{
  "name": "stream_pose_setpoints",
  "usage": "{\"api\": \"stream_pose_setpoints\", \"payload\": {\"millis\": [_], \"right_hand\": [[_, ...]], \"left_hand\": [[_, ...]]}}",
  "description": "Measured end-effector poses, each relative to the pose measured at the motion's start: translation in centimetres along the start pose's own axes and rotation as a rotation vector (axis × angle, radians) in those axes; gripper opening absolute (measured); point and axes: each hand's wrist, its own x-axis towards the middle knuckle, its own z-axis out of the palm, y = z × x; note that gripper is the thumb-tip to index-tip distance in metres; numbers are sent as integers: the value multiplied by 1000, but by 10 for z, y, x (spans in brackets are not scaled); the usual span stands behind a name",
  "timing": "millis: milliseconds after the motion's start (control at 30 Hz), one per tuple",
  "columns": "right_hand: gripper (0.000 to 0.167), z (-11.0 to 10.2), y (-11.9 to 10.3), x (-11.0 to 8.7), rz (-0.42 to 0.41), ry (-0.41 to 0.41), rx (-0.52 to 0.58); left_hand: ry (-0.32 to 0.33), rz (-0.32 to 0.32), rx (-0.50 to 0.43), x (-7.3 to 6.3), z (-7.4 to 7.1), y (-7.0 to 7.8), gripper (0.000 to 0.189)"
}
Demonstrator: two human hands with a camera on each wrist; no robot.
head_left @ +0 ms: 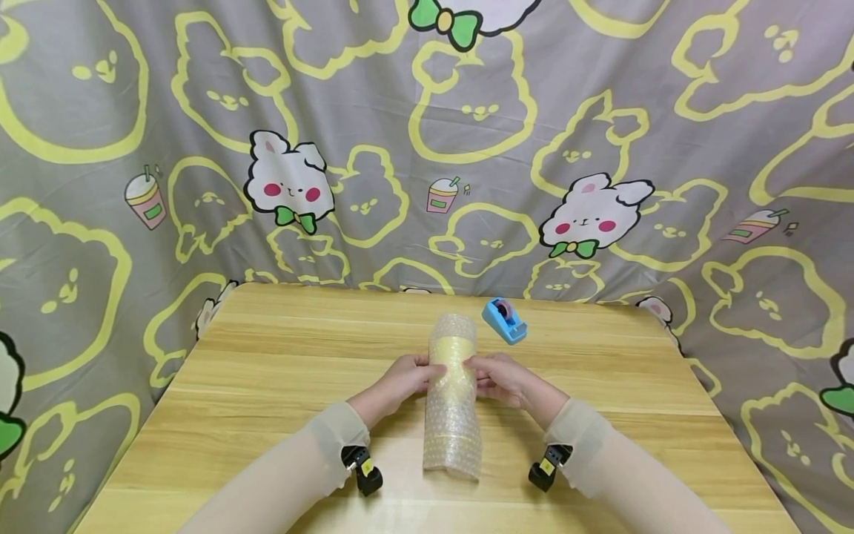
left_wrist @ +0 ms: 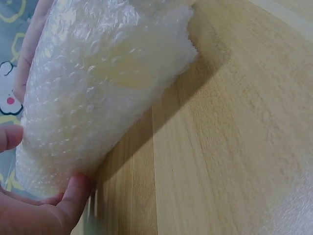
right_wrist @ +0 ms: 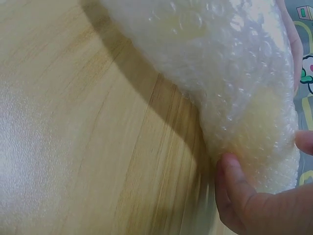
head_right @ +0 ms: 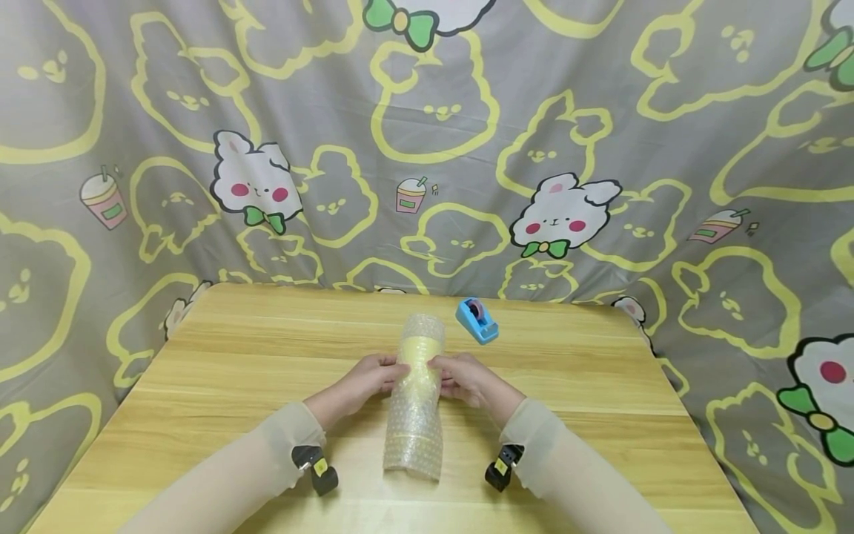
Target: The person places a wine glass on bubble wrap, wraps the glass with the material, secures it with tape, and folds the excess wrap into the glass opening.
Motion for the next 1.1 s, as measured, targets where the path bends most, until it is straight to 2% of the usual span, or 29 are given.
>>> {"api": "stream_pose_setpoints", "payload": {"millis": [600,900,1100], "right_hand": [[49,-2,2,-1,11,-8,-3],[55,-4,0,-1,20,-1,9],[51,-3,1,-2,7,-22,13]], "left_hand": [[-4,-22,-14,0,1,-1,50],[3,-19,13,0,1,-1,49],[-9,-12,1,1,-1,-3,48]]}}
